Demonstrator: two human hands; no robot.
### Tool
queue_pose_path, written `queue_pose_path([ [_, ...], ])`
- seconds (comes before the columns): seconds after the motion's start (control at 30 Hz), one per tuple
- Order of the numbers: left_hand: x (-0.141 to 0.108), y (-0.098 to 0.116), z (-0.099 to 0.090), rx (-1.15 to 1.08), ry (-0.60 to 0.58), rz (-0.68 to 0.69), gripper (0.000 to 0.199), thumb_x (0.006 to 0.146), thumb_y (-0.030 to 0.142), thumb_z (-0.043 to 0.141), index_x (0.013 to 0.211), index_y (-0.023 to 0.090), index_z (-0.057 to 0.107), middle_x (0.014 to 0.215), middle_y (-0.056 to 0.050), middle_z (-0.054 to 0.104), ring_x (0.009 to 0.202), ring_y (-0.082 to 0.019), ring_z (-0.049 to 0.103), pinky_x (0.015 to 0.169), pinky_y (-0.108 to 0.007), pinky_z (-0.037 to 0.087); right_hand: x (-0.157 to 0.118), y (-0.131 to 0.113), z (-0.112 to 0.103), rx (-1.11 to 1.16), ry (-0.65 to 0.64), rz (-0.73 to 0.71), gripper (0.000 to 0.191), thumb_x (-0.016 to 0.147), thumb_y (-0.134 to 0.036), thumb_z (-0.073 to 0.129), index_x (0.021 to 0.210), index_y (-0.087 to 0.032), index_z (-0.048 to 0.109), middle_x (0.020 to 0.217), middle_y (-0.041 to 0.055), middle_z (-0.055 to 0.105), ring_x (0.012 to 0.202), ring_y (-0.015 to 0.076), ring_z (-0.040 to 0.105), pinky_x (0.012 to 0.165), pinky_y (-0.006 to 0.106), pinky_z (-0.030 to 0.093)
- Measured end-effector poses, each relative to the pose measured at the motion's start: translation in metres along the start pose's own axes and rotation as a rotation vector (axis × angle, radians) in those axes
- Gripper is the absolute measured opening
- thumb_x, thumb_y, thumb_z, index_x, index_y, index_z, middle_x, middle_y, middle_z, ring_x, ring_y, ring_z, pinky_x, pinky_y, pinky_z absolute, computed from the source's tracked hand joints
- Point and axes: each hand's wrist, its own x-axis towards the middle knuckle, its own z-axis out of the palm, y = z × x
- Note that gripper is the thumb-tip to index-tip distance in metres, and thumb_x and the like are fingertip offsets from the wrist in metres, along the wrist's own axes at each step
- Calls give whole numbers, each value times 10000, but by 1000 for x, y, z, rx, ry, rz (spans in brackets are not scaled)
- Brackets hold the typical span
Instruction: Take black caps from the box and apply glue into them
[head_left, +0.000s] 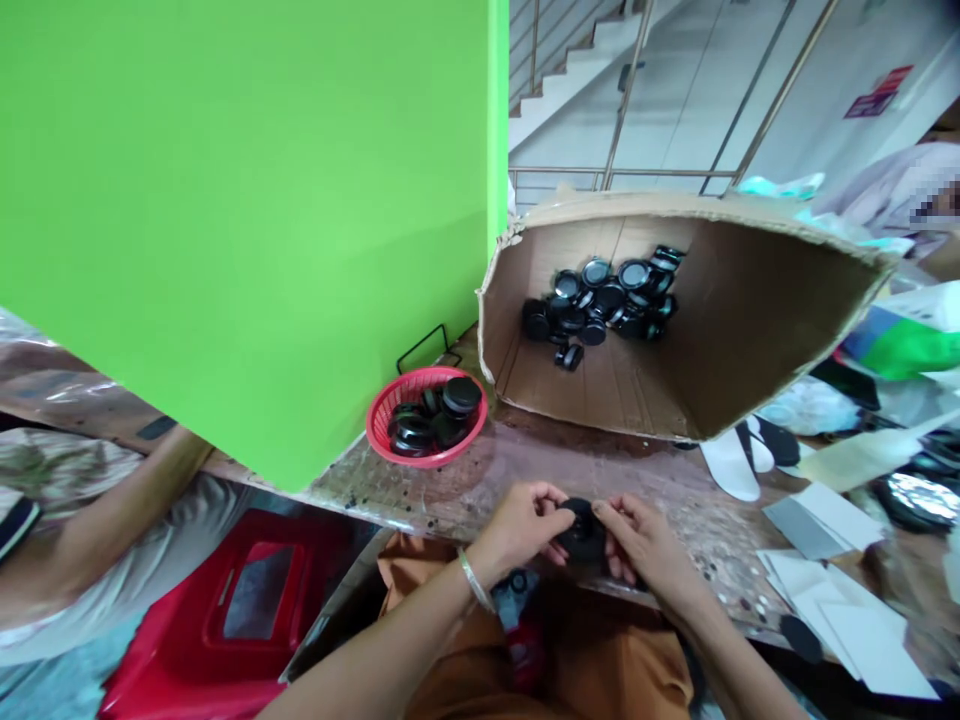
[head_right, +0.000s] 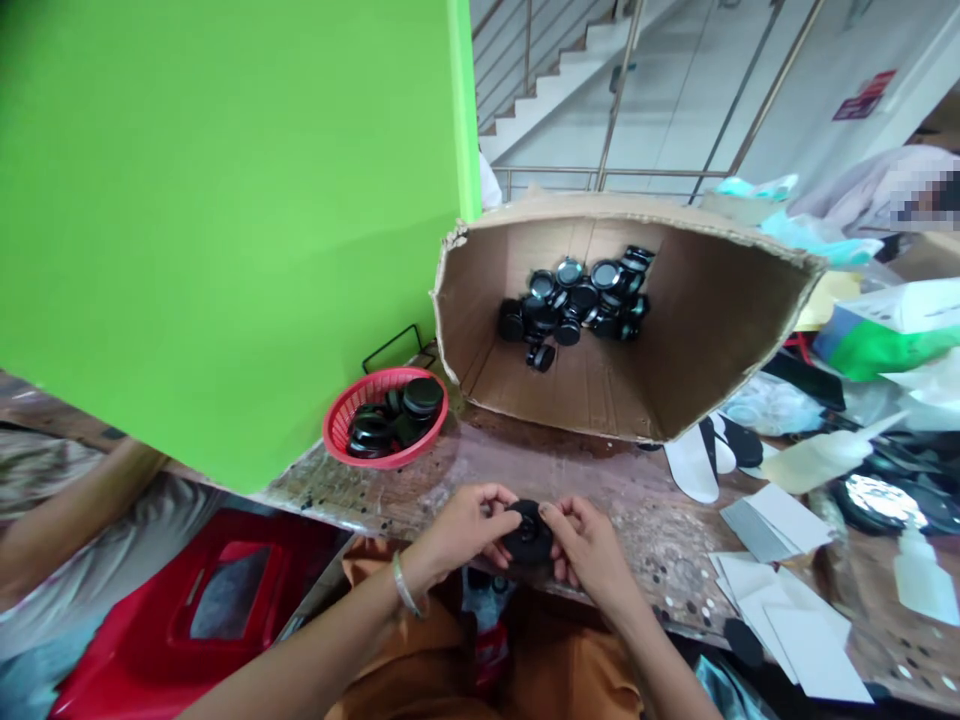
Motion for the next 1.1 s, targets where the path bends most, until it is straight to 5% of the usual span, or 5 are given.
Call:
queue_pose_path([
  [0.33, -38, 103, -141, 637, 716, 427, 394, 790, 449, 617, 1102, 208, 639, 705, 18, 675, 597, -174, 695, 572, -252, 543, -27, 19, -41, 95, 195, -41, 505, 711, -700, 614, 707, -207, 507, 541, -40, 539, 441, 96, 495, 412, 197, 350],
  [0.53, -6, 95, -80, 730, 514, 602, 286, 839, 369, 584, 1053, 200, 669, 912, -38, 718, 759, -165, 683, 744, -272, 540, -18, 30, -24, -5, 377, -189, 452, 781, -679, 559, 755, -228, 539, 578, -8, 540, 517, 161, 535, 486, 263, 433],
  [0.73, 109, 90, 3, 851, 453, 558, 618, 792, 329, 689, 1349, 155, 486, 1271, -155, 593, 1172, -261, 568, 999, -343, 435, -11, 43, -11, -213, 494, -327, 378, 872, -595, 486, 784, -237, 573, 623, 20, 572, 554, 198, 550, 569, 305, 441],
  [0.93, 216, 117, 10, 854, 587, 404, 694, 807, 278, 679, 1375, 10, 385, 1318, -283, 523, 1243, -313, 515, 998, -373, 411, -11, 41, -7, -221, 544, -379, 349, 908, -539, 457, 768, -243, 578, 631, 16, 580, 555, 192, 555, 571, 286, 439],
  [1.1, 220, 115, 11, 882, 553, 410, 472, 823, 178, 621, 1280, 98, 535, 1173, -197, 653, 1113, -287, 612, 954, -374, 450, -8, 44, -9, -203, 532, -409, 325, 920, -500, 455, 763, -238, 568, 617, 6, 573, 531, 175, 545, 568, 273, 444],
])
